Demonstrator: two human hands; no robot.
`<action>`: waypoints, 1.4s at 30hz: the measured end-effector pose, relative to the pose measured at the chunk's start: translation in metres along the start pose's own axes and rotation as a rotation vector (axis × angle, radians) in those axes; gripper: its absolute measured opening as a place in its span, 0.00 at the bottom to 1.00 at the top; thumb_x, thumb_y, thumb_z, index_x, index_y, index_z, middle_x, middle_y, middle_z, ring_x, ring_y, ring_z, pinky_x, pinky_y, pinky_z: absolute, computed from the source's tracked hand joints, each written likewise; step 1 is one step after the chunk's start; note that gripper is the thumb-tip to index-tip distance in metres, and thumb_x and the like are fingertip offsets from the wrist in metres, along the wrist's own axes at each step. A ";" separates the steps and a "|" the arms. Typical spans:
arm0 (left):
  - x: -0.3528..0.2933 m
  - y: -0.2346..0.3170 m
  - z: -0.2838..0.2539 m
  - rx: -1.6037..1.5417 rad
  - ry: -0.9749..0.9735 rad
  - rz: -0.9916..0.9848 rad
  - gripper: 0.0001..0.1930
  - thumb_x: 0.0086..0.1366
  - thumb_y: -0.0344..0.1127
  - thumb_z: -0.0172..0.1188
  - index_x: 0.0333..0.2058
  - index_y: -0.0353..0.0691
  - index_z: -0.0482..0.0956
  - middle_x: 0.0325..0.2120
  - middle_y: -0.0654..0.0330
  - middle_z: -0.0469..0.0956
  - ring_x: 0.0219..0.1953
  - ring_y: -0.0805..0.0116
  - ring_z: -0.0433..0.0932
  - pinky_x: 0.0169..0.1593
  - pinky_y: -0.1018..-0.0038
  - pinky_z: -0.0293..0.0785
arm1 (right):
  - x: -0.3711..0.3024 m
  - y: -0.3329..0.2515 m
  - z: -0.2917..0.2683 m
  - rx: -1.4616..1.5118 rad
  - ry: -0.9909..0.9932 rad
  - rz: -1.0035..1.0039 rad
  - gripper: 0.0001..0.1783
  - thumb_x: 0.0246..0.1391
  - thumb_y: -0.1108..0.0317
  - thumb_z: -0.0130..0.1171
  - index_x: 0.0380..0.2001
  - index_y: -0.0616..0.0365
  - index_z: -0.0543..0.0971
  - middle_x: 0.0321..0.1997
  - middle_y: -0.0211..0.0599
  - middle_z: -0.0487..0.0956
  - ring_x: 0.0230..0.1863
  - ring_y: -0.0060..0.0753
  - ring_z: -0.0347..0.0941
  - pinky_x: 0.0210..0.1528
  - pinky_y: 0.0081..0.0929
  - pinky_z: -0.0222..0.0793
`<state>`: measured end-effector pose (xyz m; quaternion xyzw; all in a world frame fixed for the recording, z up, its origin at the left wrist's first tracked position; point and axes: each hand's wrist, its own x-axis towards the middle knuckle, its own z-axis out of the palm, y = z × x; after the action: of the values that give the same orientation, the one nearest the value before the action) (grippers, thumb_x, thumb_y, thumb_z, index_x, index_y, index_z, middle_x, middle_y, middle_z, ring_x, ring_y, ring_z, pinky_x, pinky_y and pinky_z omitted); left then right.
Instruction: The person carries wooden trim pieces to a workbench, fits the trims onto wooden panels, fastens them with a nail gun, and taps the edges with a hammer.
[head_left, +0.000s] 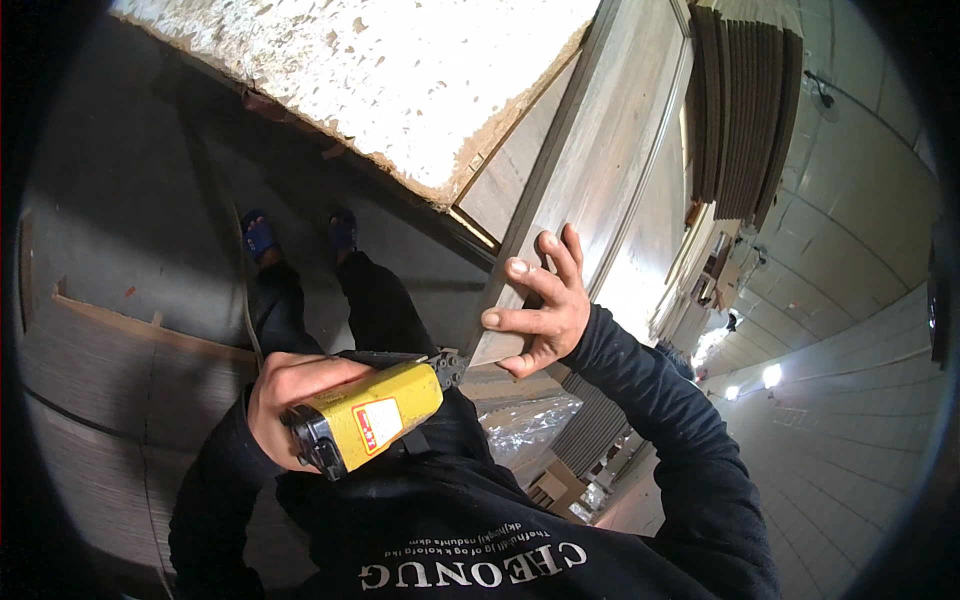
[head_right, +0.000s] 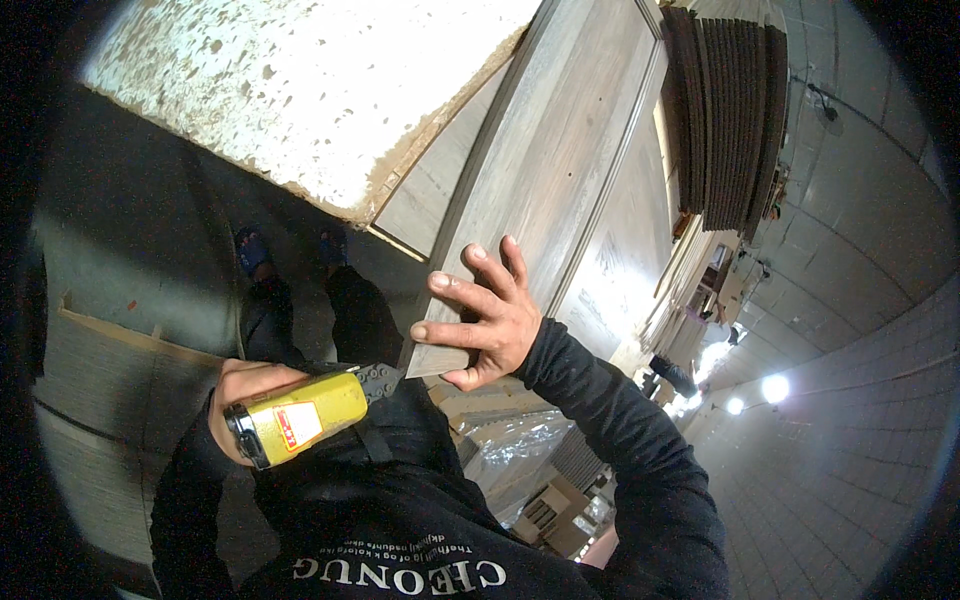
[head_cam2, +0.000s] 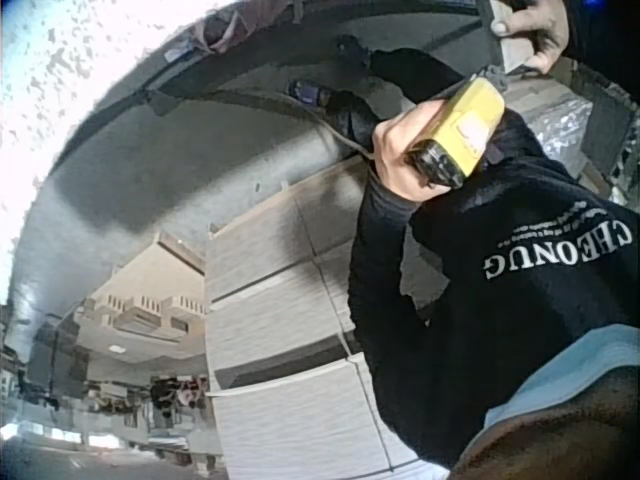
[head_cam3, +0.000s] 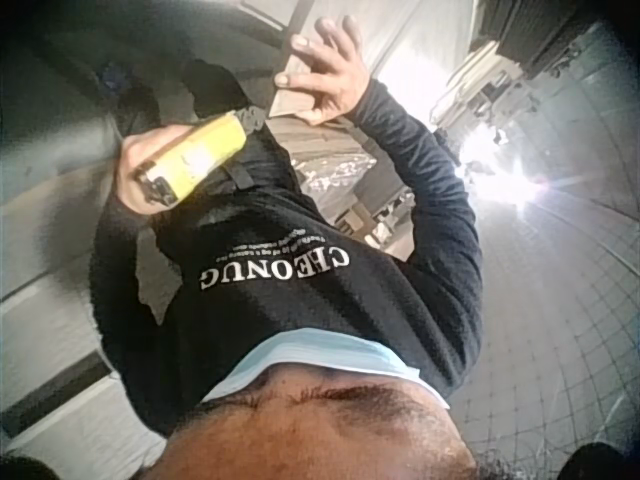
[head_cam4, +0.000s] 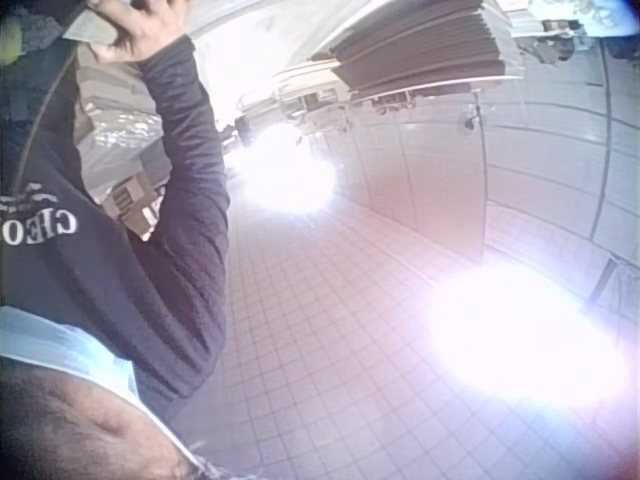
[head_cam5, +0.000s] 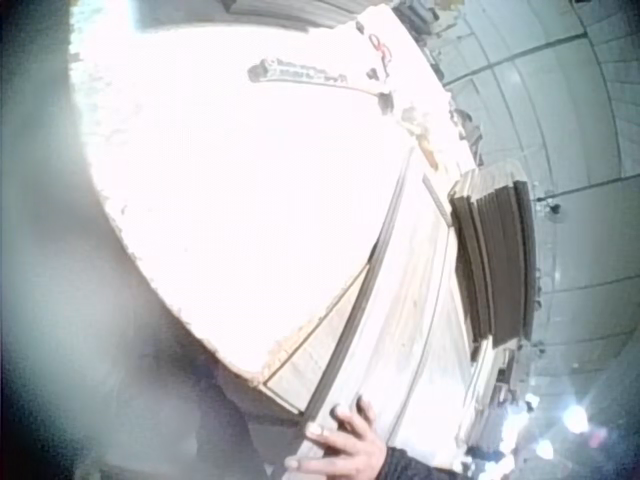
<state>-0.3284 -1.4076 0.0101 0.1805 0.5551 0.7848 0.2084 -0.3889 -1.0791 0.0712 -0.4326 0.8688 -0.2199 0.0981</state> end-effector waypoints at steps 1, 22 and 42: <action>0.001 0.001 -0.002 0.008 -0.046 -0.032 0.22 0.49 0.35 0.70 0.39 0.27 0.76 0.32 0.46 0.81 0.32 0.61 0.83 0.37 0.76 0.79 | 0.000 0.000 0.000 -0.004 -0.001 0.001 0.30 0.39 0.35 0.52 0.47 0.27 0.79 0.66 0.36 0.63 0.72 0.53 0.41 0.69 0.60 0.18; 0.004 0.000 -0.008 -0.002 -0.103 0.011 0.25 0.48 0.33 0.71 0.43 0.29 0.73 0.32 0.46 0.81 0.32 0.58 0.83 0.36 0.74 0.78 | 0.002 -0.001 -0.006 -0.006 -0.026 0.015 0.30 0.38 0.36 0.54 0.48 0.26 0.78 0.66 0.36 0.63 0.72 0.53 0.41 0.69 0.59 0.19; 0.171 0.105 -0.089 1.620 0.213 0.156 0.35 0.44 0.25 0.63 0.55 0.38 0.66 0.40 0.47 0.73 0.43 0.46 0.73 0.46 0.59 0.70 | -0.098 -0.085 0.057 0.099 0.989 1.177 0.31 0.47 0.57 0.62 0.56 0.51 0.69 0.55 0.41 0.66 0.55 0.41 0.61 0.55 0.43 0.57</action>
<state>-0.5330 -1.4193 0.0897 0.2376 0.9524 0.1656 -0.0954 -0.2486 -1.0634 0.0585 0.2546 0.8877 -0.3378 -0.1818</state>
